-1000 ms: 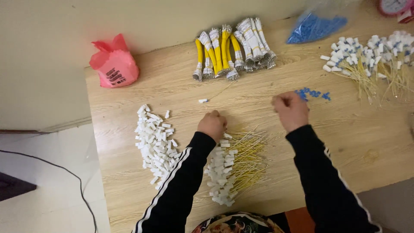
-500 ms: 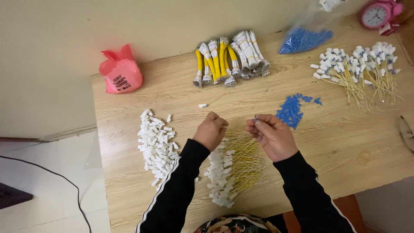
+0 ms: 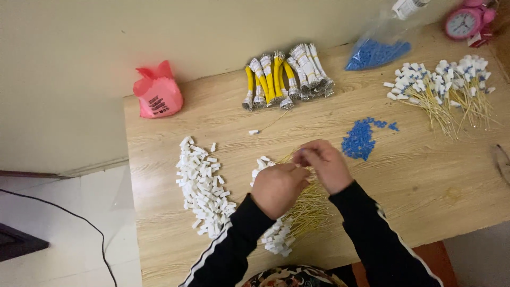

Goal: Assembling small white plastic sleeves onto thin yellow wire stems

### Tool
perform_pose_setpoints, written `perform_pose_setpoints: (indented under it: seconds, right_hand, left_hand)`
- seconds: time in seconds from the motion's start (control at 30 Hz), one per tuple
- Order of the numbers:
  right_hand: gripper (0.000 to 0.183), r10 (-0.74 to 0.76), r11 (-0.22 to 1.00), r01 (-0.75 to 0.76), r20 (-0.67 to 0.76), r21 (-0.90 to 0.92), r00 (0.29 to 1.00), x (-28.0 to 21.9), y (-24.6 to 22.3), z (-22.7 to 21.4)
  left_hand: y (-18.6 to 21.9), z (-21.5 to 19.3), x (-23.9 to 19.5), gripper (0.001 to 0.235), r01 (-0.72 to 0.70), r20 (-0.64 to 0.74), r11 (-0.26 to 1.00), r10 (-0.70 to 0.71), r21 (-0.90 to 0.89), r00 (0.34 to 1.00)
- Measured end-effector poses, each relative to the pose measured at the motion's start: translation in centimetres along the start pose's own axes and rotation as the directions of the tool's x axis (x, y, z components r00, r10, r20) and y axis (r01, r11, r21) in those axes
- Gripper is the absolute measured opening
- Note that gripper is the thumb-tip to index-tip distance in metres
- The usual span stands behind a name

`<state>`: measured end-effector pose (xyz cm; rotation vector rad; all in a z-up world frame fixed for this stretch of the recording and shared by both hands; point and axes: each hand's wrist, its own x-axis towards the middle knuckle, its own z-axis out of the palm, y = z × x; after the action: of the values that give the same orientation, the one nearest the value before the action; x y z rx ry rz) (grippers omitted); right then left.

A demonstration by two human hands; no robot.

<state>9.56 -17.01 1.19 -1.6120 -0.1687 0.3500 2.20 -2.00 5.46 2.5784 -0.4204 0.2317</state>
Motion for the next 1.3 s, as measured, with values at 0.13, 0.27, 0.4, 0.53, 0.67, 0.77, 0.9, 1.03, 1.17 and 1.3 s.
perform_pose_setpoints:
  seconds: [0.13,0.27,0.4,0.53,0.67,0.77,0.9,1.03,1.17,1.3]
  right_hand:
    - [0.034,0.201,0.84,-0.261,0.175,0.476,0.964,2.8,14.1,-1.1]
    - [0.019,0.128,0.989,-0.132,0.055,0.07,0.99,1.8,12.5,-0.5]
    - [0.013,-0.026,0.993,0.026,-0.003,0.113,1.0,0.9,9.7,-0.6]
    - [0.012,-0.039,0.998,0.039,-0.013,0.057,0.999,0.9,9.4,-1.0]
    - [0.016,0.278,0.918,-0.266,-0.001,-0.293,0.961,-0.4,10.4,-1.8]
    - [0.016,0.271,0.93,-0.291,-0.114,-0.225,0.956,-1.2,11.1,-2.5]
    - [0.011,-0.06,0.987,-0.006,-0.408,-0.159,0.911,-0.6,9.9,-3.3]
    - [0.007,-0.194,0.969,0.245,-0.509,0.034,0.839,-1.2,1.1,-0.7]
    - [0.011,-0.391,0.908,0.417,-0.454,-0.046,0.801,-2.4,-4.2,2.2]
    - [0.018,-0.587,0.797,0.574,-0.472,-0.189,0.658,-3.0,-6.3,2.7]
  left_hand:
    - [0.2,-0.7,0.2,0.007,-0.079,-0.181,0.961,0.131,0.265,0.975]
    - [-0.8,-0.8,-0.8,0.005,-0.071,-0.166,0.957,0.122,0.283,0.979]
    - [-3.8,3.2,-2.2,0.007,0.073,-0.098,0.993,-0.064,0.094,0.993]
    - [-4.1,4.2,-2.2,0.013,0.238,-0.206,0.956,-0.201,0.174,0.958]
    - [-2.2,2.6,-1.1,0.011,0.222,-0.283,0.955,-0.272,-0.196,0.92]
    - [-3.0,3.0,-1.8,0.009,0.207,-0.371,0.925,-0.323,-0.318,0.871]
    - [-3.0,2.3,-2.1,0.015,0.277,-0.143,0.509,-0.64,-0.815,0.755]
    - [-4.9,4.1,-1.5,0.021,0.253,0.072,0.125,-0.759,-0.959,0.647]
    - [-5.5,4.7,-0.5,0.025,0.123,0.173,-0.127,-0.826,-0.984,0.536]
    - [-7.3,5.8,-0.6,0.023,0.068,0.215,-0.205,-0.88,-0.976,0.424]
